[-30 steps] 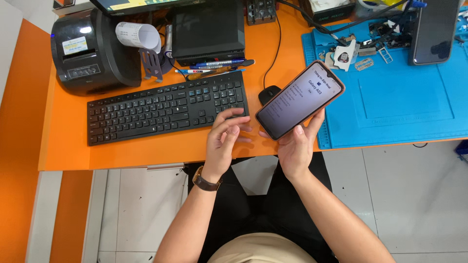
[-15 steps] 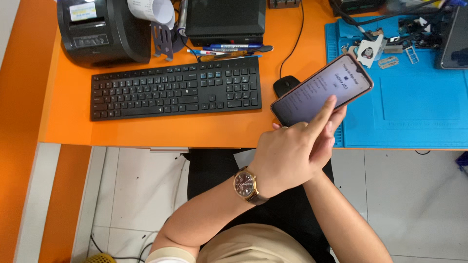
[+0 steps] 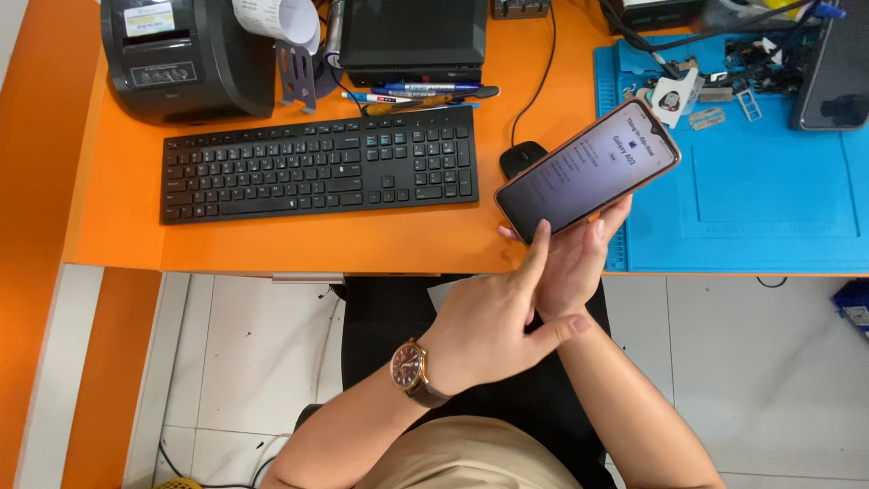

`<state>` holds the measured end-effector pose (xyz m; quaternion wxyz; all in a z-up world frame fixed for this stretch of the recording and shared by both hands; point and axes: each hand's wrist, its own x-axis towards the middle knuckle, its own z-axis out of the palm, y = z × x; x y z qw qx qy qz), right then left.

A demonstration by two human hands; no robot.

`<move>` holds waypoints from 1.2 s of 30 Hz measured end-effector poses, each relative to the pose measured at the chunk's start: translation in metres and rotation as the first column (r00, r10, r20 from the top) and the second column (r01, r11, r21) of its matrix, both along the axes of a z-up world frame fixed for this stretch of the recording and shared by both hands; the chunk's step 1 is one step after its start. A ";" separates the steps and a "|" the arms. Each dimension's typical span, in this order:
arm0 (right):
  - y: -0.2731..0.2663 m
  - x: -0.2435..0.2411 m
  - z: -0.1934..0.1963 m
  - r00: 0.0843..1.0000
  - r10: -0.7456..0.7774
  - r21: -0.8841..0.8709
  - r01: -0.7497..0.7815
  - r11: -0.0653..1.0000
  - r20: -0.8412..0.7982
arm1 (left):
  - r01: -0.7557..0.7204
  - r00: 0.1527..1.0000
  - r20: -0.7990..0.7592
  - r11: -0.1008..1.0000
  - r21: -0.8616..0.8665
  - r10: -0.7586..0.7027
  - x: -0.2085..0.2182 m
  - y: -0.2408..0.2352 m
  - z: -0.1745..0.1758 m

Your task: The person interacts with multiple smartphones and a computer at a workbench. They handle a smartphone, operate a computer keyboard and mouse, and then use a prying tool to remove the back cover of a smartphone.

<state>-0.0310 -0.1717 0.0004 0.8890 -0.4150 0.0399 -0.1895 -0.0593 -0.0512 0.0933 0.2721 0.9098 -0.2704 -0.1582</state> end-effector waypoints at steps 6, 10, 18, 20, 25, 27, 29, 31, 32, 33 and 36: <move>0.007 0.008 -0.018 0.977 -0.174 0.014 0.174 0.985 0.127 | 0.015 1.000 -0.007 0.863 -0.504 -0.021 0.033 0.027 -0.052; 0.004 0.009 -0.010 0.983 -0.089 -0.108 0.107 0.988 0.158 | -0.272 0.962 -0.259 0.383 -0.883 0.086 0.067 0.053 -0.117; -0.002 0.008 -0.017 0.994 -0.006 -0.054 0.012 0.998 0.106 | -0.363 0.932 -0.343 0.266 -0.893 0.120 0.071 0.060 -0.137; -0.002 0.009 -0.017 0.993 0.001 -0.071 0.007 0.997 0.115 | -0.318 0.947 -0.288 0.290 -0.903 0.142 0.074 0.062 -0.136; 0.000 0.011 -0.020 0.994 -0.006 0.001 0.006 1.000 0.106 | -0.284 0.957 -0.259 0.261 -0.922 0.126 0.080 0.061 -0.147; -0.001 0.008 -0.019 0.994 0.037 -0.012 -0.036 0.999 0.104 | -0.297 0.950 -0.265 0.214 -0.931 0.163 0.075 0.061 -0.148; -0.006 0.008 -0.019 0.996 0.032 -0.032 -0.030 0.999 0.081 | -0.311 0.949 -0.300 0.142 -0.940 0.095 0.076 0.058 -0.144; -0.003 0.007 -0.015 0.995 0.054 -0.041 -0.050 0.998 0.080 | -0.304 0.951 -0.293 0.127 -0.944 0.100 0.074 0.061 -0.142; -0.005 0.006 -0.014 0.996 0.041 -0.045 -0.037 0.998 0.076 | -0.296 0.954 -0.289 0.129 -0.946 0.076 0.076 0.059 -0.141; -0.003 0.005 -0.011 0.996 0.032 -0.043 -0.029 0.999 0.079 | -0.292 0.956 -0.285 0.133 -0.947 0.068 0.074 0.060 -0.141; -0.002 0.003 -0.006 0.997 0.027 -0.075 -0.022 0.997 0.072 | -0.295 0.956 -0.291 0.134 -0.946 0.048 0.073 0.062 -0.139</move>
